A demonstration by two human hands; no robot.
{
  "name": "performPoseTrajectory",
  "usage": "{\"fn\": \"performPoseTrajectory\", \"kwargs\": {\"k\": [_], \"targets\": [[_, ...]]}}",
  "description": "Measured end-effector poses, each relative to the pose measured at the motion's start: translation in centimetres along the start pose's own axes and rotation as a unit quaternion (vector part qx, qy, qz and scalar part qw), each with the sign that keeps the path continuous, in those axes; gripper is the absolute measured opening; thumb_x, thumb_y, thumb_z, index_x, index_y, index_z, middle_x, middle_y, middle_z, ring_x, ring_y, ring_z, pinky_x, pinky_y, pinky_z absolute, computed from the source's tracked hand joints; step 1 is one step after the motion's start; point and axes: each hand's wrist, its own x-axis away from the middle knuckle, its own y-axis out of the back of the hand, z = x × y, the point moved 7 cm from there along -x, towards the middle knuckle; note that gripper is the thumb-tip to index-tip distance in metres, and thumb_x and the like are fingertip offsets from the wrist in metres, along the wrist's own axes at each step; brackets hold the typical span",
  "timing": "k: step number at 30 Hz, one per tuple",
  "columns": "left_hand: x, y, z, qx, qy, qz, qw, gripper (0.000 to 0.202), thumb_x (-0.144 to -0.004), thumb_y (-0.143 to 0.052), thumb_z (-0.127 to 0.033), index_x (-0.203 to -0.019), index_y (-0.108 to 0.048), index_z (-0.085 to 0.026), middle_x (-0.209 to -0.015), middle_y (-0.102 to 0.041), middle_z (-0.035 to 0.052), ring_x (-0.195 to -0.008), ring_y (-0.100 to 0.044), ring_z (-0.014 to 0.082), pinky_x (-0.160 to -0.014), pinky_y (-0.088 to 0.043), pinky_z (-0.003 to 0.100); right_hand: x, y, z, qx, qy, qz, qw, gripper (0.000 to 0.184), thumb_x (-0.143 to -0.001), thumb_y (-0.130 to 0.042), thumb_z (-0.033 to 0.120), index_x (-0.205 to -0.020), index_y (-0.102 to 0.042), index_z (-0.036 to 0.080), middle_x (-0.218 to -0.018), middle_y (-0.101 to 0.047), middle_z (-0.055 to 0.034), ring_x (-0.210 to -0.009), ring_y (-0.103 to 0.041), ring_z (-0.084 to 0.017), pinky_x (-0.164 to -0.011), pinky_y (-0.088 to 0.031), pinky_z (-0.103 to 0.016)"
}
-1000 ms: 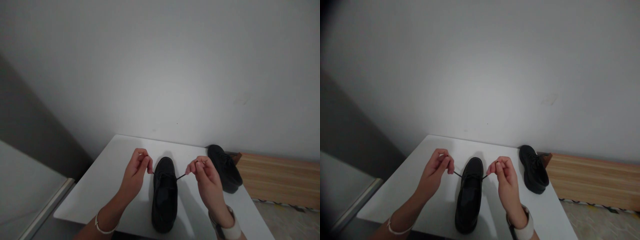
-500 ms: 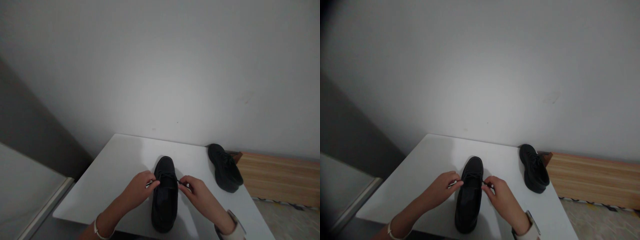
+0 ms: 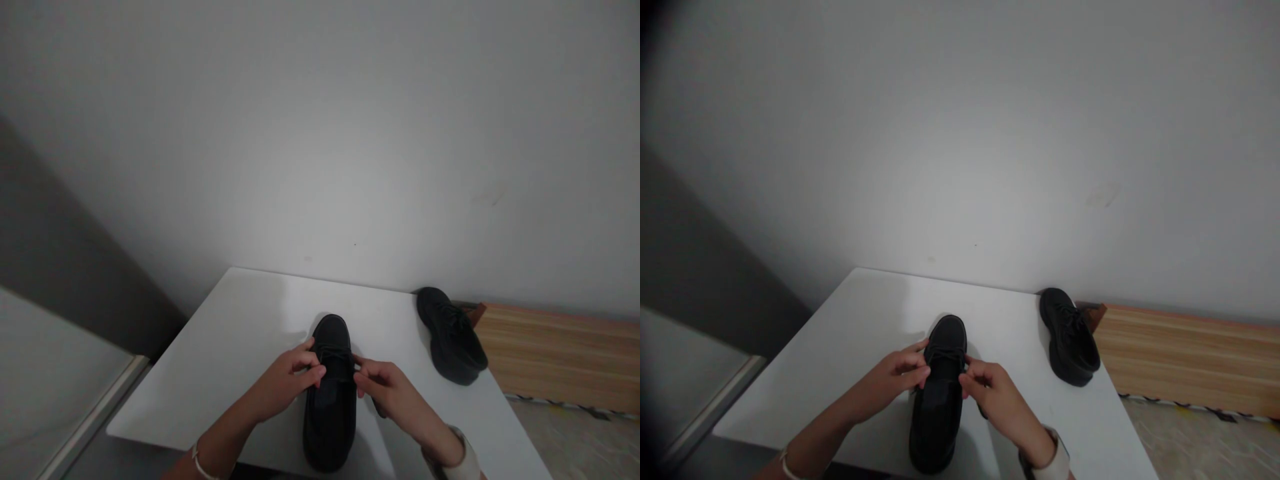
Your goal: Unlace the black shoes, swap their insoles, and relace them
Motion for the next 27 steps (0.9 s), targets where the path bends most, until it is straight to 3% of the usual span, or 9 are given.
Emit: {"fn": "performPoseTrajectory", "kwargs": {"k": [2, 5, 9, 16, 21, 23, 25, 27], "targets": [[0.1, -0.2, -0.5, 0.013, 0.001, 0.018, 1.000, 0.034, -0.087, -0.058, -0.049, -0.067, -0.064, -0.022, -0.091, -0.073, 0.0064, -0.144, -0.035, 0.0313, -0.118, -0.023, 0.046, 0.2, -0.1, 0.5, -0.015, -0.011, 0.023, 1.000, 0.040, -0.087, -0.059, 0.048, -0.059, -0.063, 0.020, -0.078, -0.072, -0.0034, -0.048, -0.049, -0.012, -0.054, -0.042, -0.028], [0.1, -0.3, -1.1, 0.026, 0.005, 0.034, 0.999, 0.035, -0.085, -0.061, -0.050, -0.067, -0.065, -0.021, -0.089, -0.074, 0.0072, -0.145, -0.034, 0.0330, -0.118, -0.020, 0.049, 0.5, -0.4, 1.3, -0.060, -0.027, 0.067, 0.996, 0.034, -0.083, -0.062, 0.040, -0.055, -0.061, 0.020, -0.090, -0.073, -0.0031, -0.041, -0.037, -0.006, -0.047, -0.035, -0.026], [0.2, -0.3, -1.5, 0.045, 0.004, 0.044, 0.998, 0.035, -0.085, -0.062, -0.050, -0.066, -0.065, -0.021, -0.092, -0.075, 0.0083, -0.148, -0.030, 0.0319, -0.119, -0.019, 0.049, 0.7, -0.4, 2.0, -0.103, -0.021, 0.082, 0.991, 0.034, -0.079, -0.061, 0.034, -0.049, -0.055, 0.020, -0.096, -0.073, -0.0030, -0.048, -0.046, -0.009, -0.051, -0.039, -0.025], [0.4, 0.1, -1.4, 0.071, 0.000, 0.064, 0.995, 0.033, -0.084, -0.066, -0.049, -0.066, -0.068, -0.021, -0.093, -0.077, 0.0093, -0.150, -0.026, 0.0290, -0.118, -0.022, 0.045, 0.7, -0.3, 2.2, -0.049, -0.004, 0.093, 0.994, 0.042, -0.084, -0.059, 0.041, -0.048, -0.051, 0.020, -0.102, -0.076, -0.0074, -0.085, -0.067, -0.023, -0.084, -0.049, -0.038], [0.4, 0.8, -1.3, 0.052, -0.011, 0.033, 0.998, 0.032, -0.085, -0.063, -0.049, -0.072, -0.070, -0.021, -0.108, -0.072, 0.0091, -0.143, -0.035, 0.0296, -0.111, -0.031, 0.041, 0.8, -0.2, 2.4, -0.004, 0.018, 0.093, 0.996, 0.039, -0.090, -0.059, 0.048, -0.064, -0.064, 0.020, -0.125, -0.069, -0.0111, -0.129, -0.052, -0.029, -0.113, -0.029, -0.046], [0.4, 1.5, -1.2, 0.044, -0.016, -0.009, 0.999, 0.033, -0.086, -0.061, -0.050, -0.074, -0.069, -0.020, -0.112, -0.067, 0.0091, -0.129, -0.047, 0.0286, -0.101, -0.040, 0.037, 0.7, 0.4, 2.3, 0.037, 0.024, 0.056, 0.997, 0.037, -0.092, -0.057, 0.048, -0.069, -0.066, 0.020, -0.124, -0.069, -0.0120, -0.127, -0.054, -0.029, -0.110, -0.034, -0.044], [0.6, 2.1, -1.3, 0.046, -0.020, -0.038, 0.998, 0.033, -0.087, -0.059, -0.049, -0.074, -0.066, -0.019, -0.103, -0.063, 0.0072, -0.105, -0.056, 0.0238, -0.088, -0.044, 0.033, 0.8, 1.0, 2.6, 0.088, 0.028, 0.012, 0.996, 0.034, -0.093, -0.056, 0.046, -0.073, -0.066, 0.020, -0.108, -0.072, -0.0113, -0.106, -0.063, -0.027, -0.092, -0.046, -0.039], [0.9, 2.0, -1.7, 0.057, -0.026, -0.028, 0.998, 0.034, -0.089, -0.057, -0.047, -0.075, -0.064, -0.018, -0.086, -0.062, 0.0037, -0.086, -0.057, 0.0191, -0.082, -0.044, 0.031, 0.9, 1.2, 3.2, 0.130, 0.032, -0.008, 0.991, 0.030, -0.093, -0.055, 0.043, -0.076, -0.066, 0.020, -0.086, -0.070, -0.0067, -0.081, -0.063, -0.022, -0.073, -0.047, -0.033]]}}
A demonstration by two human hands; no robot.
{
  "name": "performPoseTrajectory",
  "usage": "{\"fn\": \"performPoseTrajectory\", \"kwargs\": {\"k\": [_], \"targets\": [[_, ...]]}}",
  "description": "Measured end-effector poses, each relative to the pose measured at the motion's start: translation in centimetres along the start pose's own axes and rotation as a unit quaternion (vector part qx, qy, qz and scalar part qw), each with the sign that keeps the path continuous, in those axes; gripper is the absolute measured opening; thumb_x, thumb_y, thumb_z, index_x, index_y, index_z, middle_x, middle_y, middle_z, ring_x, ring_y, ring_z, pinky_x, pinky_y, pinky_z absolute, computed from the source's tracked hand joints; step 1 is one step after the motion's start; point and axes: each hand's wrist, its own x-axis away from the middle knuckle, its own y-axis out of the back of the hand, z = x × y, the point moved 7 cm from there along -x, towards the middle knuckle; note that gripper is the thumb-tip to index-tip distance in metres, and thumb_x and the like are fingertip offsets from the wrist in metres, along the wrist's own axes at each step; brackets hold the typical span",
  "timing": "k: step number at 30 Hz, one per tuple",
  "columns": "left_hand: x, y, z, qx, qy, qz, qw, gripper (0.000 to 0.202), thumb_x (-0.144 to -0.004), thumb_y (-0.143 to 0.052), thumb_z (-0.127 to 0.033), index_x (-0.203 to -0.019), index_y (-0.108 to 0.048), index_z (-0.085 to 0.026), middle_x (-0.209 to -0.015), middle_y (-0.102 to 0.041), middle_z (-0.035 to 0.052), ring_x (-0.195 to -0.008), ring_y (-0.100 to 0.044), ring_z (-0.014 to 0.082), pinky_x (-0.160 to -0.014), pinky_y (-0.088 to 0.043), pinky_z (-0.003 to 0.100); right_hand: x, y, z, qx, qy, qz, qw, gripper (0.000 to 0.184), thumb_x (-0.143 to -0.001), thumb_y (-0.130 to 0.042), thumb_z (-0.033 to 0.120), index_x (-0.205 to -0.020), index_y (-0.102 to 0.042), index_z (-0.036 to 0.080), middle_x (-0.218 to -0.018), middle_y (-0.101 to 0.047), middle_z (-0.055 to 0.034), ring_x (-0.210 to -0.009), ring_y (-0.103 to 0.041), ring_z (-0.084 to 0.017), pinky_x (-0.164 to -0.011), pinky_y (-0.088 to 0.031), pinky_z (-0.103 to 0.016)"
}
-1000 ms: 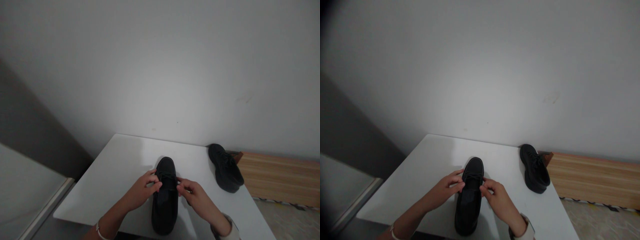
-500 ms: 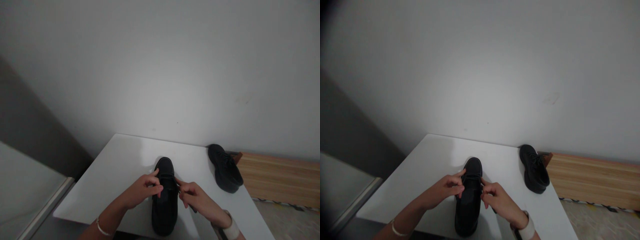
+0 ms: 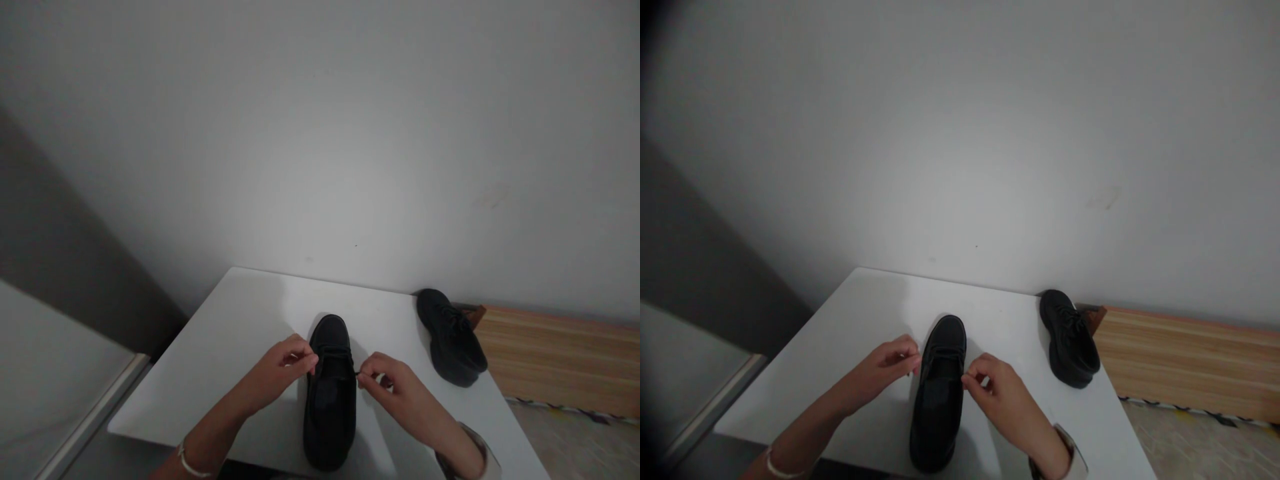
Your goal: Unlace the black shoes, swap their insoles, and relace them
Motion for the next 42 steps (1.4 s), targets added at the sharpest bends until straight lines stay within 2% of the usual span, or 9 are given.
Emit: {"fn": "performPoseTrajectory", "kwargs": {"k": [2, 6, 10, 16, 19, 21, 33, 37, 42], "targets": [[0.2, -0.8, -0.6, 0.022, -0.013, 0.037, 0.999, 0.034, -0.091, -0.056, -0.046, -0.076, -0.064, -0.017, -0.083, -0.063, 0.0039, -0.085, -0.059, 0.0189, -0.083, -0.045, 0.031, 0.1, 0.1, 1.0, 0.019, 0.010, 0.000, 1.000, 0.026, -0.093, -0.055, 0.038, -0.077, -0.066, 0.021, -0.074, -0.066, -0.0028, -0.070, -0.059, -0.019, -0.066, -0.044, -0.030], [0.3, -2.8, -2.4, 0.047, -0.060, 0.094, 0.993, 0.031, -0.091, -0.058, -0.044, -0.079, -0.064, -0.017, -0.102, -0.065, 0.0082, -0.107, -0.059, 0.0223, -0.095, -0.044, 0.033, 0.2, -0.5, 3.8, -0.016, 0.055, 0.028, 0.998, 0.021, -0.094, -0.056, 0.030, -0.081, -0.069, 0.022, -0.079, -0.069, -0.0013, -0.076, -0.060, -0.018, -0.071, -0.045, -0.029], [0.2, -4.2, -3.3, 0.020, -0.092, 0.132, 0.987, 0.030, -0.089, -0.061, -0.043, -0.074, -0.062, -0.017, -0.086, -0.061, 0.0032, -0.085, -0.058, 0.0169, -0.082, -0.044, 0.029, 0.3, -0.6, 5.2, -0.040, 0.074, 0.033, 0.996, 0.019, -0.094, -0.057, 0.028, -0.084, -0.071, 0.021, -0.080, -0.069, -0.0010, -0.078, -0.061, -0.018, -0.073, -0.046, -0.027], [0.2, -4.0, -4.0, -0.031, -0.114, 0.132, 0.984, 0.024, -0.089, -0.063, -0.037, -0.076, -0.063, -0.017, -0.082, -0.060, 0.0018, -0.080, -0.057, 0.0152, -0.077, -0.043, 0.027, -0.2, 0.1, 5.6, -0.048, 0.119, 0.005, 0.992, 0.027, -0.098, -0.053, 0.031, -0.078, -0.067, 0.021, -0.078, -0.061, -0.0013, -0.075, -0.058, -0.016, -0.069, -0.044, -0.028], [0.2, -3.6, -4.5, -0.048, -0.118, 0.118, 0.985, 0.023, -0.089, -0.063, -0.036, -0.077, -0.066, -0.017, -0.083, -0.063, 0.0025, -0.081, -0.058, 0.0154, -0.077, -0.044, 0.026, -0.7, 0.4, 5.6, -0.075, 0.136, -0.037, 0.987, 0.014, -0.096, -0.053, 0.022, -0.096, -0.067, 0.022, -0.092, -0.064, -0.0035, -0.083, -0.059, -0.017, -0.076, -0.047, -0.029], [0.2, -3.4, -4.8, -0.055, -0.120, 0.113, 0.985, 0.023, -0.090, -0.063, -0.036, -0.078, -0.069, -0.018, -0.084, -0.065, 0.0029, -0.084, -0.060, 0.0162, -0.080, -0.044, 0.027, -1.1, -0.2, 5.4, -0.092, 0.140, -0.028, 0.985, 0.021, -0.093, -0.054, 0.015, -0.109, -0.066, 0.024, -0.100, -0.066, -0.0040, -0.089, -0.061, -0.018, -0.082, -0.048, -0.030], [0.2, -2.7, -4.8, -0.026, -0.121, 0.090, 0.988, 0.027, -0.094, -0.057, -0.037, -0.089, -0.076, -0.018, -0.091, -0.069, 0.0061, -0.088, -0.062, 0.0180, -0.082, -0.046, 0.028, -1.6, -1.9, 3.5, -0.170, 0.107, -0.017, 0.979, 0.027, -0.087, -0.060, 0.013, -0.111, -0.064, 0.023, -0.086, -0.063, 0.0000, -0.082, -0.058, -0.016, -0.078, -0.047, -0.029], [0.0, -2.4, -4.5, 0.007, -0.107, 0.089, 0.990, 0.030, -0.095, -0.054, -0.038, -0.089, -0.075, -0.018, -0.089, -0.066, 0.0057, -0.083, -0.060, 0.0166, -0.077, -0.045, 0.028, -1.8, -1.5, 2.5, -0.248, 0.087, -0.059, 0.963, 0.014, -0.088, -0.066, 0.026, -0.100, -0.071, 0.021, -0.082, -0.066, -0.0016, -0.076, -0.059, -0.016, -0.073, -0.046, -0.029], [-0.4, -1.3, -2.6, 0.072, -0.072, 0.038, 0.994, 0.022, -0.091, -0.060, -0.037, -0.095, -0.068, -0.017, -0.082, -0.064, 0.0029, -0.075, -0.058, 0.0144, -0.072, -0.044, 0.027, -1.9, -0.3, -0.1, -0.334, 0.066, -0.136, 0.930, 0.021, -0.089, -0.067, 0.041, -0.093, -0.070, 0.021, -0.083, -0.066, -0.0026, -0.067, -0.055, -0.014, -0.065, -0.044, -0.028]]}}
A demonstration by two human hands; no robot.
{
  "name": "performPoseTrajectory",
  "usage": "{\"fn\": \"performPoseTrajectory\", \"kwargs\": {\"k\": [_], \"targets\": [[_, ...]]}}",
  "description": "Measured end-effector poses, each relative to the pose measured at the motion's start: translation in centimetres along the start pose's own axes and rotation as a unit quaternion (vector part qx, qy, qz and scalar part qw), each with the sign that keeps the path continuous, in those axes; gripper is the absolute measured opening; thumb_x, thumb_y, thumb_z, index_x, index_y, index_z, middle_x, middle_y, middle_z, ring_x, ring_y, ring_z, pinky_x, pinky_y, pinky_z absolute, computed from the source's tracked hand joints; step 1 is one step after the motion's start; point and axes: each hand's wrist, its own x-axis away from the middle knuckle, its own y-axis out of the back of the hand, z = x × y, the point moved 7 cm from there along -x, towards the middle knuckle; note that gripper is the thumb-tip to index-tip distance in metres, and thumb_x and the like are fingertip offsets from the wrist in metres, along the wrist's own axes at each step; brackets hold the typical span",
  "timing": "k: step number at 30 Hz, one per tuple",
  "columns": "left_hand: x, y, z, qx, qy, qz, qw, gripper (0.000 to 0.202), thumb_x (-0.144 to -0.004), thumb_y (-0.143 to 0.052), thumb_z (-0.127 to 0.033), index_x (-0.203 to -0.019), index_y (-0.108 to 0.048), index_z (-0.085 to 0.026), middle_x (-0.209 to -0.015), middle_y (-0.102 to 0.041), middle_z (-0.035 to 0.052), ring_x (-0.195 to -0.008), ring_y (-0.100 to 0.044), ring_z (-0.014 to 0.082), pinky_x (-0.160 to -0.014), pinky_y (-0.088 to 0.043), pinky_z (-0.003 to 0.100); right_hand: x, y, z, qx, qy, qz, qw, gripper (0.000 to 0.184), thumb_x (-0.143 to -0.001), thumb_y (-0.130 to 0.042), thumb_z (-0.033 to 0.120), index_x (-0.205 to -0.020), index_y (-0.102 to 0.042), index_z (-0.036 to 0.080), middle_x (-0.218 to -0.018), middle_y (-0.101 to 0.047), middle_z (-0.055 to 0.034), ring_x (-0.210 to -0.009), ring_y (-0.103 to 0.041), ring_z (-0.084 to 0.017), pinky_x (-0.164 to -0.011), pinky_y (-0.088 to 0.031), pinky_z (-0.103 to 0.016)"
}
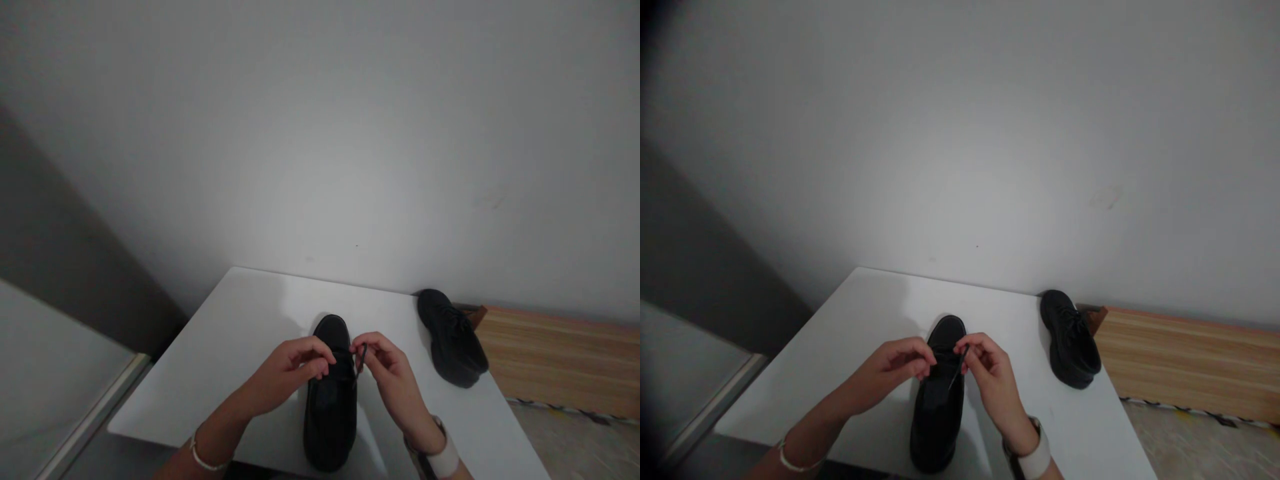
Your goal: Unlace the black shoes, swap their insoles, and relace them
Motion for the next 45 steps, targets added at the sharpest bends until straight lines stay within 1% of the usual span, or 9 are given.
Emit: {"fn": "performPoseTrajectory", "kwargs": {"k": [5, 9, 11, 16, 21, 25, 28, 32, 45], "targets": [[0.2, 1.7, 1.8, 0.055, 0.018, -0.068, 0.996, 0.033, -0.087, -0.063, -0.042, -0.111, -0.055, -0.019, -0.072, -0.061, -0.0014, -0.068, -0.055, 0.0137, -0.068, -0.043, 0.028, 0.4, 2.6, -1.1, -0.081, 0.007, -0.083, 0.993, 0.030, -0.090, -0.063, 0.053, -0.096, -0.068, 0.023, -0.078, -0.060, -0.0008, -0.071, -0.051, -0.015, -0.070, -0.043, -0.030], [0.4, 2.4, 3.1, 0.062, 0.043, -0.090, 0.993, 0.028, -0.085, -0.066, -0.041, -0.097, -0.062, -0.016, -0.070, -0.063, 0.0000, -0.066, -0.053, 0.0130, -0.067, -0.041, 0.028, 0.8, 3.6, -1.1, -0.129, 0.022, -0.115, 0.985, 0.030, -0.089, -0.064, 0.055, -0.083, -0.065, 0.025, -0.075, -0.051, 0.0007, -0.084, -0.051, -0.018, -0.086, -0.043, -0.034], [0.5, 2.7, 3.9, 0.067, 0.055, -0.097, 0.992, 0.028, -0.084, -0.067, -0.041, -0.095, -0.063, -0.016, -0.068, -0.064, -0.0003, -0.064, -0.052, 0.0127, -0.066, -0.040, 0.027, 0.9, 3.8, -1.1, -0.151, 0.019, -0.111, 0.982, 0.033, -0.090, -0.063, 0.054, -0.077, -0.062, 0.024, -0.071, -0.045, 0.0020, -0.080, -0.051, -0.017, -0.088, -0.044, -0.037], [1.2, 4.3, 5.3, 0.072, 0.071, -0.143, 0.985, 0.027, -0.082, -0.069, -0.038, -0.097, -0.062, -0.016, -0.067, -0.065, -0.0008, -0.065, -0.050, 0.0128, -0.067, -0.038, 0.027, 1.3, 4.3, -1.3, -0.166, -0.004, -0.099, 0.981, 0.029, -0.091, -0.062, 0.049, -0.081, -0.064, 0.021, -0.063, -0.030, 0.0060, -0.057, -0.031, -0.011, -0.062, -0.041, -0.030], [2.0, 5.6, 5.7, 0.067, 0.076, -0.194, 0.976, 0.029, -0.084, -0.067, -0.041, -0.101, -0.062, -0.017, -0.070, -0.064, -0.0010, -0.068, -0.049, 0.0132, -0.069, -0.037, 0.027, 1.5, 5.6, -1.6, -0.125, 0.004, -0.106, 0.987, 0.030, -0.090, -0.064, 0.049, -0.084, -0.066, 0.020, -0.061, -0.030, 0.0065, -0.056, -0.028, -0.010, -0.057, -0.034, -0.027], [1.9, 5.3, 5.8, 0.056, 0.083, -0.179, 0.979, 0.040, -0.082, -0.067, -0.046, -0.108, -0.062, -0.015, -0.072, -0.065, 0.0009, -0.067, -0.050, 0.0141, -0.068, -0.038, 0.028, 1.7, 5.6, -2.3, -0.051, -0.001, -0.084, 0.995, 0.032, -0.090, -0.062, 0.052, -0.103, -0.062, 0.022, -0.059, -0.034, 0.0079, -0.055, -0.034, -0.011, -0.059, -0.036, -0.028], [1.6, 5.2, 5.6, 0.025, 0.080, -0.168, 0.982, 0.036, -0.086, -0.061, -0.047, -0.102, -0.062, -0.015, -0.070, -0.063, 0.0009, -0.067, -0.051, 0.0142, -0.068, -0.039, 0.028, 1.7, 5.1, -2.6, 0.036, -0.008, -0.051, 0.998, 0.028, -0.089, -0.066, 0.049, -0.093, -0.063, 0.021, -0.061, -0.048, 0.0046, -0.059, -0.045, -0.013, -0.060, -0.037, -0.028], [1.3, 4.9, 5.2, -0.044, 0.071, -0.134, 0.987, 0.029, -0.085, -0.062, -0.044, -0.089, -0.064, -0.016, -0.069, -0.062, 0.0003, -0.068, -0.054, 0.0149, -0.068, -0.040, 0.027, 1.8, 3.8, -2.2, 0.155, 0.000, 0.002, 0.988, 0.022, -0.087, -0.069, 0.040, -0.081, -0.067, 0.019, -0.079, -0.063, -0.0030, -0.078, -0.056, -0.019, -0.074, -0.042, -0.032], [1.5, 2.7, 3.8, -0.300, -0.032, -0.045, 0.952, 0.010, -0.091, -0.063, -0.027, -0.086, -0.069, -0.021, -0.085, -0.069, 0.0013, -0.087, -0.057, 0.0178, -0.082, -0.041, 0.030, 2.0, 2.2, -2.2, 0.315, 0.039, 0.070, 0.946, 0.017, -0.095, -0.057, 0.030, -0.084, -0.064, 0.019, -0.081, -0.065, -0.0039, -0.080, -0.059, -0.022, -0.076, -0.043, -0.035]]}}
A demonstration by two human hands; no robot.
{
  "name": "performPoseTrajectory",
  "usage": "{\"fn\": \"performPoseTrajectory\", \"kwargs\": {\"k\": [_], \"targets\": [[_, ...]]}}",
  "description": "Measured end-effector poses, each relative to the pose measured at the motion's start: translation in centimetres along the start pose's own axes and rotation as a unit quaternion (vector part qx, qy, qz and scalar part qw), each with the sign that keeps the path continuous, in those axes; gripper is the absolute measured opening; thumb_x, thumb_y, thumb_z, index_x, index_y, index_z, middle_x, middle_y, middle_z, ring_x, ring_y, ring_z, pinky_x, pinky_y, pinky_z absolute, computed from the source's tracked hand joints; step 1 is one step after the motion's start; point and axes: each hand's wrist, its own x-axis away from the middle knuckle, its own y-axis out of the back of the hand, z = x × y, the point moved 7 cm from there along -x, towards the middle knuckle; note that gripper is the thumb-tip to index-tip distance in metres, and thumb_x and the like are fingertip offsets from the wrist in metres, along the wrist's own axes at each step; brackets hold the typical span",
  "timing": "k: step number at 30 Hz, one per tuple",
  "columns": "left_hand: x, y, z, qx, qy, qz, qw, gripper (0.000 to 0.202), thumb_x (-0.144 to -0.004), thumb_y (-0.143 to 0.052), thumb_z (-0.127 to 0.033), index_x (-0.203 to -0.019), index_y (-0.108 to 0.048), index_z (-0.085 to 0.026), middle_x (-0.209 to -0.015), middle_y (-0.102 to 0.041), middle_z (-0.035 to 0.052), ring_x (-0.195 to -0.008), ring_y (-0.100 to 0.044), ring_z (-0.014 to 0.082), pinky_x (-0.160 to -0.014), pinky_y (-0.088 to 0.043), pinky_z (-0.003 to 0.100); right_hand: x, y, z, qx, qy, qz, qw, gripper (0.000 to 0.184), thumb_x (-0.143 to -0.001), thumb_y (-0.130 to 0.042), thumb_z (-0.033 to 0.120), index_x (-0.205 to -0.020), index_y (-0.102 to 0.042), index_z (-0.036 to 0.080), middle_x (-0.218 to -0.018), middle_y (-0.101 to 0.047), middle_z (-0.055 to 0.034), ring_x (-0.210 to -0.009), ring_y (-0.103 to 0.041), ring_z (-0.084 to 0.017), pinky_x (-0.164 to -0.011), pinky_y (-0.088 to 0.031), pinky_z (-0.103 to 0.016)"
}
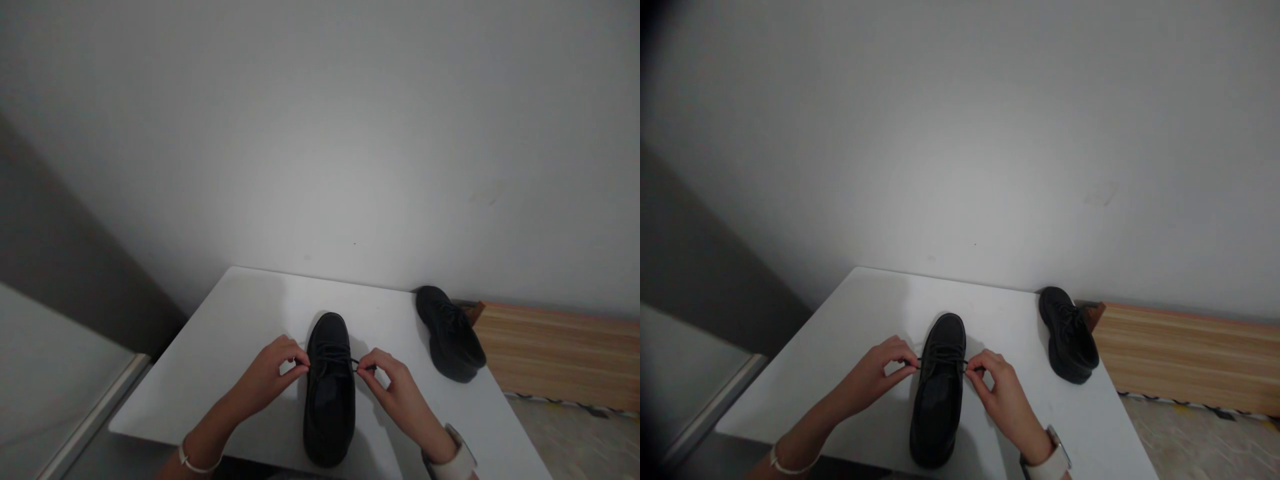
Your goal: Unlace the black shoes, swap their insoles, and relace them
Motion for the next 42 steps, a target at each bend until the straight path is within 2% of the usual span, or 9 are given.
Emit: {"fn": "performPoseTrajectory", "kwargs": {"k": [10, 16, 21, 26, 29, 32, 36, 38, 42], "targets": [[-0.6, 0.0, -1.3, -0.098, -0.049, 0.014, 0.994, 0.008, -0.090, -0.062, -0.016, -0.088, -0.068, -0.020, -0.085, -0.068, 0.0020, -0.087, -0.056, 0.0190, -0.086, -0.042, 0.033, -0.2, -0.3, 0.2, 0.013, 0.017, -0.002, 1.000, 0.014, -0.096, -0.058, 0.027, -0.086, -0.064, 0.020, -0.083, -0.065, -0.0037, -0.080, -0.060, -0.021, -0.077, -0.045, -0.035], [-0.7, -1.0, -1.6, -0.132, -0.052, -0.006, 0.990, 0.007, -0.089, -0.064, -0.014, -0.087, -0.068, -0.019, -0.089, -0.067, 0.0038, -0.089, -0.057, 0.0200, -0.087, -0.044, 0.036, -0.3, -0.1, 0.3, 0.021, 0.031, -0.028, 0.999, 0.011, -0.093, -0.063, 0.026, -0.086, -0.070, 0.020, -0.093, -0.061, -0.0067, -0.093, -0.059, -0.024, -0.084, -0.046, -0.037], [-0.4, -1.0, -2.0, -0.156, -0.055, -0.024, 0.986, 0.008, -0.087, -0.064, -0.012, -0.087, -0.068, -0.019, -0.097, -0.063, 0.0064, -0.093, -0.056, 0.0215, -0.084, -0.046, 0.036, -0.2, -0.3, 0.1, 0.012, 0.020, -0.023, 0.999, 0.013, -0.093, -0.062, 0.024, -0.088, -0.073, 0.020, -0.084, -0.065, -0.0050, -0.076, -0.062, -0.020, -0.065, -0.048, -0.030], [0.0, -1.0, -2.6, -0.179, -0.060, -0.015, 0.982, 0.011, -0.087, -0.062, -0.009, -0.086, -0.067, -0.019, -0.096, -0.063, 0.0058, -0.092, -0.055, 0.0217, -0.085, -0.046, 0.038, 0.0, -0.5, 0.6, 0.014, 0.017, -0.016, 1.000, 0.015, -0.094, -0.059, 0.020, -0.088, -0.072, 0.019, -0.085, -0.070, -0.0054, -0.080, -0.066, -0.020, -0.073, -0.051, -0.030], [-0.1, -1.2, -2.9, -0.189, -0.054, -0.012, 0.980, 0.012, -0.088, -0.060, -0.009, -0.085, -0.067, -0.019, -0.092, -0.063, 0.0056, -0.091, -0.055, 0.0217, -0.086, -0.046, 0.039, 0.3, -0.7, 1.2, 0.018, 0.012, -0.012, 1.000, 0.015, -0.096, -0.055, 0.020, -0.096, -0.069, 0.019, -0.090, -0.070, -0.0058, -0.083, -0.067, -0.020, -0.075, -0.052, -0.030], [-0.3, -1.6, -3.2, -0.192, -0.048, -0.003, 0.980, 0.011, -0.088, -0.061, -0.010, -0.085, -0.067, -0.019, -0.091, -0.064, 0.0045, -0.091, -0.057, 0.0208, -0.083, -0.048, 0.036, 0.6, -0.9, 2.1, 0.031, 0.016, -0.003, 0.999, 0.020, -0.097, -0.051, 0.021, -0.114, -0.063, 0.020, -0.097, -0.069, -0.0068, -0.088, -0.067, -0.021, -0.081, -0.053, -0.033], [-0.6, -2.1, -3.1, -0.204, -0.031, 0.006, 0.978, 0.012, -0.089, -0.060, -0.010, -0.085, -0.068, -0.019, -0.093, -0.065, 0.0049, -0.092, -0.058, 0.0210, -0.082, -0.050, 0.034, 0.9, -1.6, 3.3, 0.098, 0.040, 0.046, 0.993, 0.028, -0.097, -0.050, 0.019, -0.123, -0.059, 0.024, -0.106, -0.064, -0.0084, -0.094, -0.066, -0.023, -0.086, -0.055, -0.037], [-0.5, -2.2, -3.0, -0.214, -0.018, 0.013, 0.977, 0.014, -0.090, -0.058, -0.010, -0.091, -0.069, -0.018, -0.094, -0.065, 0.0060, -0.093, -0.059, 0.0223, -0.084, -0.051, 0.036, 1.0, -2.0, 3.5, 0.143, 0.045, 0.058, 0.987, 0.028, -0.096, -0.049, 0.016, -0.121, -0.061, 0.025, -0.108, -0.063, -0.0087, -0.093, -0.066, -0.024, -0.084, -0.056, -0.038], [-0.3, -2.5, -3.4, -0.229, 0.001, 0.039, 0.973, 0.035, -0.092, -0.053, -0.008, -0.123, -0.062, -0.020, -0.103, -0.067, 0.0079, -0.097, -0.061, 0.0232, -0.086, -0.053, 0.038, 0.9, -2.4, 3.7, 0.218, 0.050, 0.046, 0.974, 0.025, -0.093, -0.048, 0.009, -0.108, -0.064, 0.022, -0.108, -0.060, -0.0103, -0.091, -0.065, -0.026, -0.080, -0.057, -0.042]]}}
